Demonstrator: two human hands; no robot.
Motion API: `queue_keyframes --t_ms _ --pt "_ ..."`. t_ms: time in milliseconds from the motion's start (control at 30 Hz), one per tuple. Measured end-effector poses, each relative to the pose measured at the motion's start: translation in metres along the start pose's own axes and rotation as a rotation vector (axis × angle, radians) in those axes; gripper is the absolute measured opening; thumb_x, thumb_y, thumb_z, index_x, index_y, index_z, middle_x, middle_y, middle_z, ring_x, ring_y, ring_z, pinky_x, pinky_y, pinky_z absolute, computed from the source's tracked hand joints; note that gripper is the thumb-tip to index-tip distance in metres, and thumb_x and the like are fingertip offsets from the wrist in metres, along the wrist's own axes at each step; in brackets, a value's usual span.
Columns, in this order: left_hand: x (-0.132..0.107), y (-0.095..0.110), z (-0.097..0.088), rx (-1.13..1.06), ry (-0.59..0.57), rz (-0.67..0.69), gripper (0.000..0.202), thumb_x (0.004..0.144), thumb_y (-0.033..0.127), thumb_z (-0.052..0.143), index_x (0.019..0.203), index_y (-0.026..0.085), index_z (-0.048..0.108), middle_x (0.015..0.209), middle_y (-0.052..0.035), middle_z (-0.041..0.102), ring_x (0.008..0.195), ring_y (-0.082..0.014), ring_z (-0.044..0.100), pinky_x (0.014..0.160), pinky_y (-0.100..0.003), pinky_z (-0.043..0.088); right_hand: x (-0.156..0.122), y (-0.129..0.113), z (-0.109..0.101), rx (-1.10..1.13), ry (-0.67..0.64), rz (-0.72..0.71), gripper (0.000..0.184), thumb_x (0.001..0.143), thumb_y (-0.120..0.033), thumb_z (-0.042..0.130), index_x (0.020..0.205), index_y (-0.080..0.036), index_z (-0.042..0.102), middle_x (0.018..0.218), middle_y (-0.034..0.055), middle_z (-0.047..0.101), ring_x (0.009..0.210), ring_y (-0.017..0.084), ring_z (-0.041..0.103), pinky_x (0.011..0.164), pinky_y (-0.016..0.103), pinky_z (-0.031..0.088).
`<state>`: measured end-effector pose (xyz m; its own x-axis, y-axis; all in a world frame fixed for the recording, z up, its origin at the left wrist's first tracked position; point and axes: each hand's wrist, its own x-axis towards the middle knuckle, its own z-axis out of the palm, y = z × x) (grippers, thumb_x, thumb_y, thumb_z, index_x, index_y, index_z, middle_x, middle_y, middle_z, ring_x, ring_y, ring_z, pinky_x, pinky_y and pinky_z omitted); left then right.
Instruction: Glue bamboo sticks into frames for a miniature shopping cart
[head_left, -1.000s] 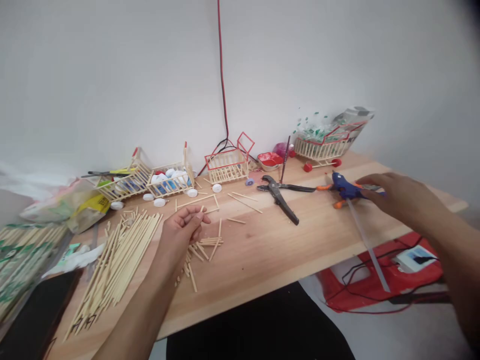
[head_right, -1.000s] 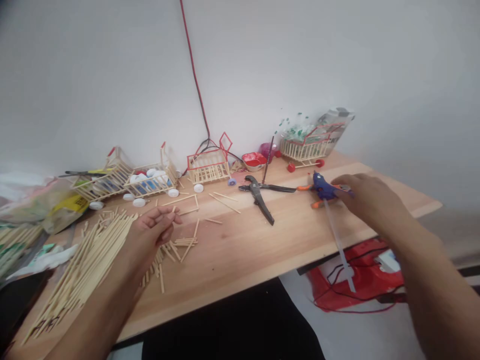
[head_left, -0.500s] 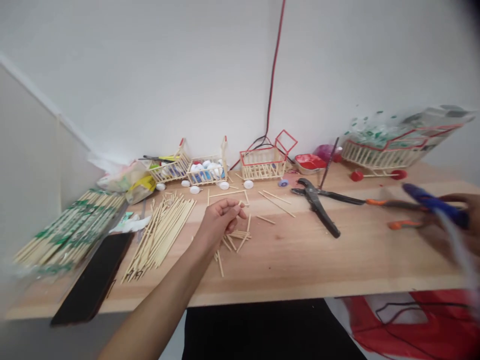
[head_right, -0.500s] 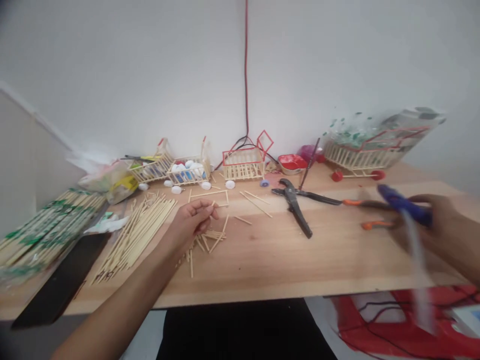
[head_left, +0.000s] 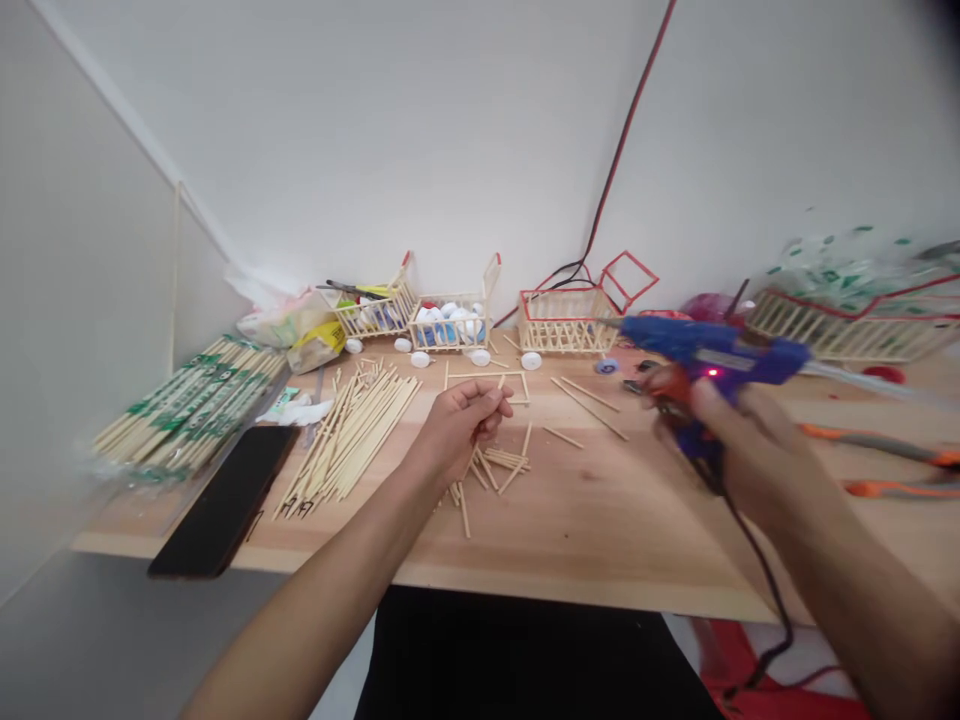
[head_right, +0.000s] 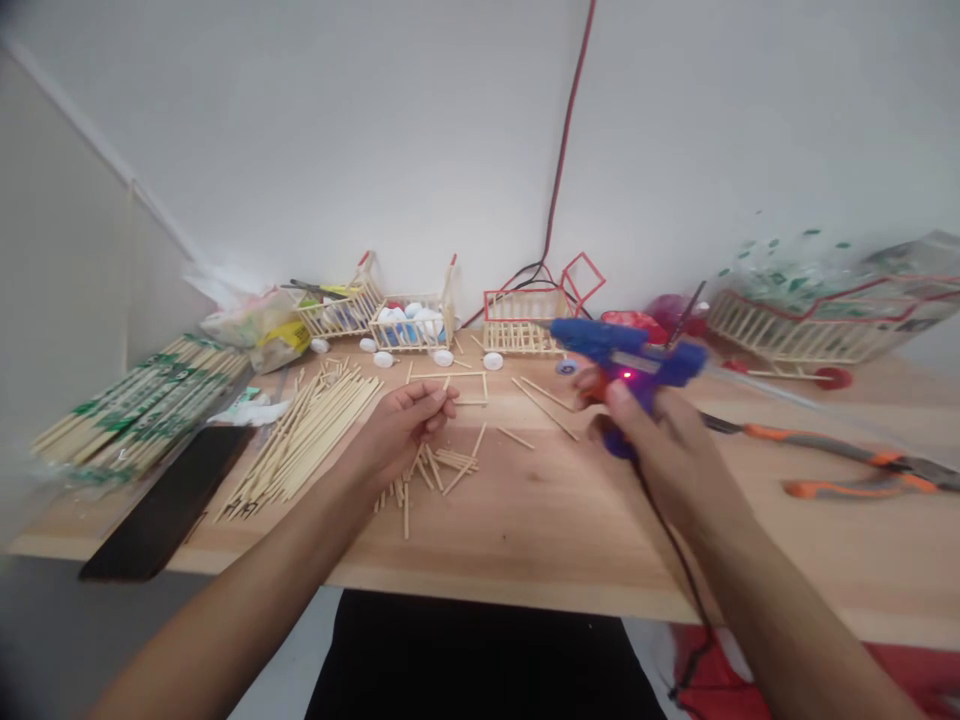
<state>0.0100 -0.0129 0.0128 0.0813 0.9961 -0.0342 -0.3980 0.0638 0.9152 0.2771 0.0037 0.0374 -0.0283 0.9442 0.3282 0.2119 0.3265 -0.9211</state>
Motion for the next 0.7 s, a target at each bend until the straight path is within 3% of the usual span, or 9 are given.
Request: queue_keyframes --t_ms 67,167,367,533,700 --pt "0.002 -0.001 -0.001 -0.027 0.013 -0.015 0.028 0.07 0.029 0.077 0.083 0.007 0.067 0.069 -0.0027 0.061 0.051 -0.0032 0.04 0.046 -0.017 0.026 0.001 -0.011 0.034 0.136 -0.175 0.07 0.029 0.092 -0.049 0.053 0.101 -0.023 0.064 0.092 0.006 0.066 0.065 0.013 0.057 0.057 0.027 0.046" --pt "0.003 -0.005 -0.002 -0.049 0.009 -0.058 0.024 0.073 0.028 0.075 0.082 0.007 0.065 0.068 -0.0023 0.06 0.048 -0.0032 0.041 0.044 -0.016 0.026 -0.018 -0.001 0.053 0.134 -0.271 0.057 0.031 0.091 -0.049 0.054 0.098 -0.02 0.062 0.085 0.0039 0.063 0.067 0.013 0.055 0.057 0.025 0.043" --pt "0.0 -0.01 0.002 -0.005 -0.033 -0.156 0.016 0.084 0.027 0.061 0.084 0.012 0.059 0.062 0.0003 0.058 0.036 -0.0018 0.032 0.038 -0.017 0.014 -0.028 0.019 0.05 -0.088 -0.227 0.101 0.038 0.09 -0.055 0.052 0.087 -0.018 0.063 0.07 0.0014 0.059 0.061 0.013 0.054 0.056 0.025 0.042" --pt "-0.002 -0.012 0.005 -0.003 -0.051 -0.181 0.014 0.085 0.025 0.061 0.085 0.011 0.058 0.062 0.0007 0.057 0.038 -0.0011 0.03 0.04 -0.016 0.015 -0.028 0.019 0.05 -0.134 -0.135 0.109 0.041 0.09 -0.056 0.05 0.08 -0.019 0.062 0.064 0.001 0.058 0.058 0.013 0.054 0.055 0.025 0.041" --pt "-0.001 -0.009 0.003 -0.024 -0.05 -0.157 0.014 0.082 0.024 0.063 0.087 0.011 0.058 0.064 0.0012 0.056 0.04 -0.0014 0.031 0.041 -0.017 0.016 -0.028 0.02 0.053 -0.166 -0.16 0.122 0.042 0.09 -0.057 0.049 0.08 -0.019 0.063 0.065 0.0027 0.06 0.061 0.015 0.056 0.057 0.028 0.042"
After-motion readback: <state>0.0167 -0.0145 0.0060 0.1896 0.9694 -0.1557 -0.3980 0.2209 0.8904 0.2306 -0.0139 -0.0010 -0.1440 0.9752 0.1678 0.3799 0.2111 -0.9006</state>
